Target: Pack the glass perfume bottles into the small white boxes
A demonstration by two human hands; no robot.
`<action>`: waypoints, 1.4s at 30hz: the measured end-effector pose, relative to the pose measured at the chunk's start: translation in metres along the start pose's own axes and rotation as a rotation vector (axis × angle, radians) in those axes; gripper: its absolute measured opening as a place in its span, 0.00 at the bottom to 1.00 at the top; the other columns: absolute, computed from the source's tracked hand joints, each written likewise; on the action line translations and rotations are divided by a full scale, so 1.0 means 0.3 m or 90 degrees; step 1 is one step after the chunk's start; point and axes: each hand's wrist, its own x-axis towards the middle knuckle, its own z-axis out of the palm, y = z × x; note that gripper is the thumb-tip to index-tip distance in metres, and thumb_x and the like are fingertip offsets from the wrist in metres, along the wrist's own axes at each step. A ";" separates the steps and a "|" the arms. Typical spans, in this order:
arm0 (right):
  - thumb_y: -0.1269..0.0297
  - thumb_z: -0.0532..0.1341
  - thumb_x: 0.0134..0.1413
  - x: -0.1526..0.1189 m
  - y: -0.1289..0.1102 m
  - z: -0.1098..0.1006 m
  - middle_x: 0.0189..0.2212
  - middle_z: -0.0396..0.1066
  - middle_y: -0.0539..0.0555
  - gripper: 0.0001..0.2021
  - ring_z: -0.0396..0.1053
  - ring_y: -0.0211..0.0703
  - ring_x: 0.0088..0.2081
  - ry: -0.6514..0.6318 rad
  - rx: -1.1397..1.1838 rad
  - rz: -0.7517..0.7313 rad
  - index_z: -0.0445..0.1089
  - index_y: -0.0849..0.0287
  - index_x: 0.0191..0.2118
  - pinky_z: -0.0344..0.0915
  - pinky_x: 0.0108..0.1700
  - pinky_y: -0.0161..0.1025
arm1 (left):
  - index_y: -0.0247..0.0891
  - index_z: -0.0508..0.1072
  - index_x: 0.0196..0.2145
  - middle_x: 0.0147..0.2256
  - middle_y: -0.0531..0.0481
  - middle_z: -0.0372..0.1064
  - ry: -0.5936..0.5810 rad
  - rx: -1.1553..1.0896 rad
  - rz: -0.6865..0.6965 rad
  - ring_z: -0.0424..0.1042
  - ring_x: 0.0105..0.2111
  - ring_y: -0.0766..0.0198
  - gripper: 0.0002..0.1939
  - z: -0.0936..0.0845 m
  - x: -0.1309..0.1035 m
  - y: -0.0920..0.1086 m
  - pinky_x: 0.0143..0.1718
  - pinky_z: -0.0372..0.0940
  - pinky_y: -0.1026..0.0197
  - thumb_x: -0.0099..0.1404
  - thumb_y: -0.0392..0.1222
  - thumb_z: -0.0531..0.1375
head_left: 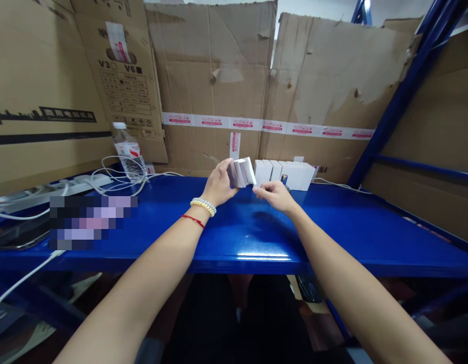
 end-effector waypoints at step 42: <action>0.54 0.67 0.44 -0.005 -0.007 0.000 0.25 0.70 0.52 0.15 0.62 0.35 0.27 -0.076 -0.092 -0.036 0.72 0.64 0.29 0.57 0.32 0.35 | 0.41 0.43 0.61 0.60 0.34 0.51 -0.214 -0.265 -0.028 0.62 0.57 0.47 0.55 -0.023 0.012 0.052 0.56 0.62 0.45 0.42 0.45 0.71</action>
